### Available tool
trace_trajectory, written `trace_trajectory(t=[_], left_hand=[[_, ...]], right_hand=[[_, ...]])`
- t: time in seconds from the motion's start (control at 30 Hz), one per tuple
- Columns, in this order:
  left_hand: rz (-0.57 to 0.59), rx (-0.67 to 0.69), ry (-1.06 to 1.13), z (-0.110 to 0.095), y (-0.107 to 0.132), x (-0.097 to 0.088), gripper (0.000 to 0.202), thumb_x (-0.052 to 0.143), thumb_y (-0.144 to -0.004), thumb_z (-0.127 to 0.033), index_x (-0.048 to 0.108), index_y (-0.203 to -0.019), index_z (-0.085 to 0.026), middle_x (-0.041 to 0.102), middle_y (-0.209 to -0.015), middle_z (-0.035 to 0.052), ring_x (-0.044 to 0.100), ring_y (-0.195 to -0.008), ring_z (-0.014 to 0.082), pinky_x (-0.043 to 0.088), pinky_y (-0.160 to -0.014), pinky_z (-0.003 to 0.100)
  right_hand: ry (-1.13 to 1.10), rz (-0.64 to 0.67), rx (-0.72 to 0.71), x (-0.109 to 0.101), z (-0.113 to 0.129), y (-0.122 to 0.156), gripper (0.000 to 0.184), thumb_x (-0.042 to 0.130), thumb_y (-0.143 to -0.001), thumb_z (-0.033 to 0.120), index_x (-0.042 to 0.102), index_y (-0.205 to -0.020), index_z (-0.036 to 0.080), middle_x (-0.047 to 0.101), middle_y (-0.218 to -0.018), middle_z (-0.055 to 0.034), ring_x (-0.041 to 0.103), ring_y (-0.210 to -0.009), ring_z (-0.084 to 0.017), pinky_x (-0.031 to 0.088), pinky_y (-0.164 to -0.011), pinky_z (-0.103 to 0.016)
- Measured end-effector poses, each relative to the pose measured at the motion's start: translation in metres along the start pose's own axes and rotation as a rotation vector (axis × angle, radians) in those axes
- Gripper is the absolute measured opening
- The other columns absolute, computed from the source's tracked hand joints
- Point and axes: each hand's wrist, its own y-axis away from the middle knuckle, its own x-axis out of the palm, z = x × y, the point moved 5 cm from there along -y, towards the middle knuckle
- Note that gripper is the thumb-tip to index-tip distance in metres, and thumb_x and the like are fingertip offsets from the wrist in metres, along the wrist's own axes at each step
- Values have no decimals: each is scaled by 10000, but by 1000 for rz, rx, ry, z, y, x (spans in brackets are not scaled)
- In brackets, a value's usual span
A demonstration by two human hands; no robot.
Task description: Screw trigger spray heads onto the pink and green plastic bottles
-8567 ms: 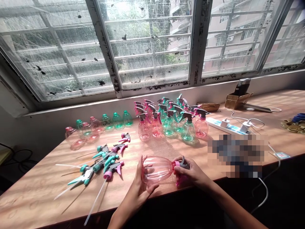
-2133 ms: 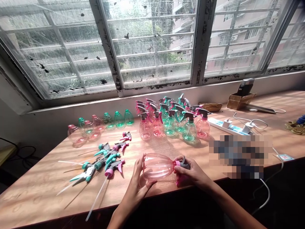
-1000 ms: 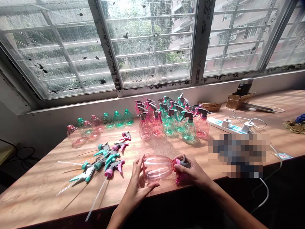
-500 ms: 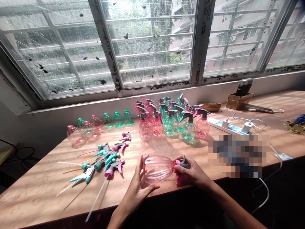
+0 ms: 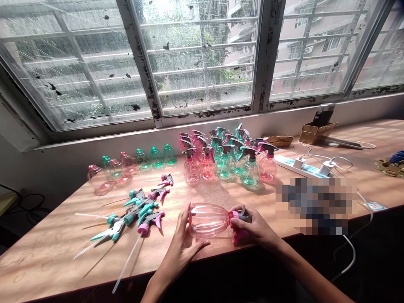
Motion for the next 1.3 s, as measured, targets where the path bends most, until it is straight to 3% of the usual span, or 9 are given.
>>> trace_trajectory(t=[0.17, 0.5, 0.7, 0.9, 1.0, 1.17, 1.3], left_hand=[[-2, -11, 117, 4, 1, 4, 1023, 745, -874, -394, 15, -1591, -418, 248, -1647, 95, 368, -1455, 355, 447, -1118, 512], [-21, 42, -39, -4, -3, -2, 828, 708, -912, -358, 214, -1574, -414, 313, -1569, 59, 234, -1511, 340, 311, -1205, 519], [-11, -46, 84, -3, 1, 2, 993, 746, -878, -366, 57, -1591, -410, 241, -1633, 76, 277, -1501, 342, 344, -1190, 509], [-32, -39, -47, -7, 0, -4, 823, 714, -894, -410, 248, -1573, -391, 311, -1564, 56, 245, -1509, 358, 235, -1235, 534], [-24, -32, -36, -10, -2, -3, 821, 712, -902, -381, 235, -1568, -428, 281, -1572, 41, 209, -1523, 338, 261, -1227, 519], [-28, 32, -59, -14, -1, 0, 768, 651, -953, -330, 210, -1574, -428, 335, -1572, 50, 213, -1529, 321, 151, -1250, 540], [-34, -34, -30, -16, 0, -1, 886, 716, -898, -377, 159, -1586, -402, 305, -1591, 61, 216, -1527, 339, 227, -1236, 528]], right_hand=[[18, -6, 4, 0, 0, 0, 426, 821, -785, 477, 620, -1001, 170, 725, -687, -3, 682, -583, -175, 568, -580, -300], [51, 2, 12, 0, 2, 2, 462, 819, -766, 529, 622, -987, 175, 718, -687, -5, 684, -581, -182, 569, -562, -307], [61, -12, -5, 0, 3, 0, 447, 825, -762, 518, 630, -973, 175, 726, -694, -5, 688, -598, -181, 567, -592, -309], [72, -15, -11, -1, 2, 1, 445, 820, -767, 515, 635, -980, 171, 721, -697, -4, 672, -605, -176, 547, -603, -306], [60, -22, -3, -2, 2, 1, 454, 831, -756, 509, 636, -982, 167, 721, -708, -8, 676, -617, -177, 551, -614, -306], [26, -27, 15, -1, 2, 1, 509, 842, -726, 545, 623, -993, 170, 712, -692, -6, 679, -600, -185, 564, -595, -313], [55, -19, 8, 0, 2, 0, 508, 845, -714, 557, 631, -975, 177, 718, -689, -6, 681, -598, -187, 557, -593, -307]])
